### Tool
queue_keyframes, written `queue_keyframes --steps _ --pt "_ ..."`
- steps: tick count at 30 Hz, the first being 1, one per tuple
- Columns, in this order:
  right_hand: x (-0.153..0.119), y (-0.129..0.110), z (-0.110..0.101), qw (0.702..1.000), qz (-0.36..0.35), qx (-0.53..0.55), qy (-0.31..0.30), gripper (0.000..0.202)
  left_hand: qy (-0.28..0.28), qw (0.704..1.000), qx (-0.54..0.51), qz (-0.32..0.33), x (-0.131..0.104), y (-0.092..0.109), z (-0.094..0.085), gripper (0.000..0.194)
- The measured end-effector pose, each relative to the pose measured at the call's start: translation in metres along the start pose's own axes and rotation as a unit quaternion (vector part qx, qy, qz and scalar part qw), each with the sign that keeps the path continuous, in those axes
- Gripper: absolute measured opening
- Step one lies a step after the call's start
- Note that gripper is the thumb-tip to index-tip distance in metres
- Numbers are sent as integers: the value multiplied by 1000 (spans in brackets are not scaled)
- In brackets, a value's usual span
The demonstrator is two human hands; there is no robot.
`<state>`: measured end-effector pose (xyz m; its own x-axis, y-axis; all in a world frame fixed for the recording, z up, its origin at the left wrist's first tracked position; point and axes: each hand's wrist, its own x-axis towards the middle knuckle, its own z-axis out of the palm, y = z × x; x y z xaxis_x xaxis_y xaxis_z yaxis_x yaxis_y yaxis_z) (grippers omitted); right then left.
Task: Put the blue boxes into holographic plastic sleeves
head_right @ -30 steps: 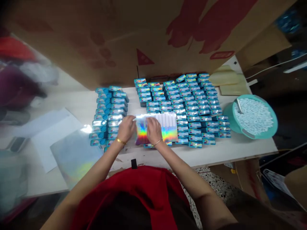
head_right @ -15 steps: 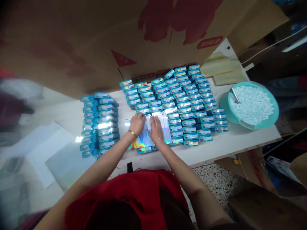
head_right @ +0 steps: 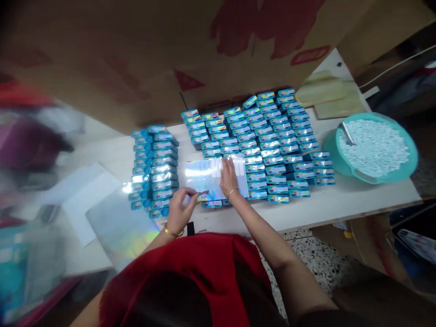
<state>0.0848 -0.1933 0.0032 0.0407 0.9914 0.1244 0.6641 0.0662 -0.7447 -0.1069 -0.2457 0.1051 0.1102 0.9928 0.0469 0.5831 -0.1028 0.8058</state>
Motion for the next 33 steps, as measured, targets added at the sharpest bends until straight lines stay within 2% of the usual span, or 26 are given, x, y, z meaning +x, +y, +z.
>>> queue_keyframes --steps 2,4,6,7,9,12,16,19,22,27,30,33 --pt "-12 -25 -3 994 21 102 -23 45 91 978 -128 -139 -26 -3 -22 14" --pt "-31 -56 0 962 62 230 -130 50 165 926 -235 -245 -48 -11 -38 21" --pt "-56 -88 7 906 107 315 -262 54 216 878 -295 -308 -67 -21 -48 27" --pt "-68 -102 11 883 125 331 -307 53 232 862 -308 -328 -76 -27 -50 29" --pt "-88 -124 21 862 151 336 -348 48 244 846 -313 -357 -92 -40 -51 30" --pt "-105 -139 34 856 176 336 -352 49 244 845 -300 -368 -112 -57 -49 29" --pt "-105 -138 46 870 190 298 -343 53 256 845 -294 -366 -120 -75 -49 28" --pt "-102 -137 55 848 263 304 -345 61 260 852 -292 -349 -116 -84 -53 27" --pt "-101 -139 64 832 272 311 -370 58 257 858 -280 -344 -112 -92 -54 27" --pt "-100 -142 78 848 253 293 -362 49 254 874 -247 -333 -114 -106 -53 23" --pt "-100 -135 90 868 245 277 -331 45 249 883 -223 -329 -114 -115 -52 21" --pt "-101 -126 101 891 201 251 -320 39 242 899 -169 -322 -111 -123 -52 17"
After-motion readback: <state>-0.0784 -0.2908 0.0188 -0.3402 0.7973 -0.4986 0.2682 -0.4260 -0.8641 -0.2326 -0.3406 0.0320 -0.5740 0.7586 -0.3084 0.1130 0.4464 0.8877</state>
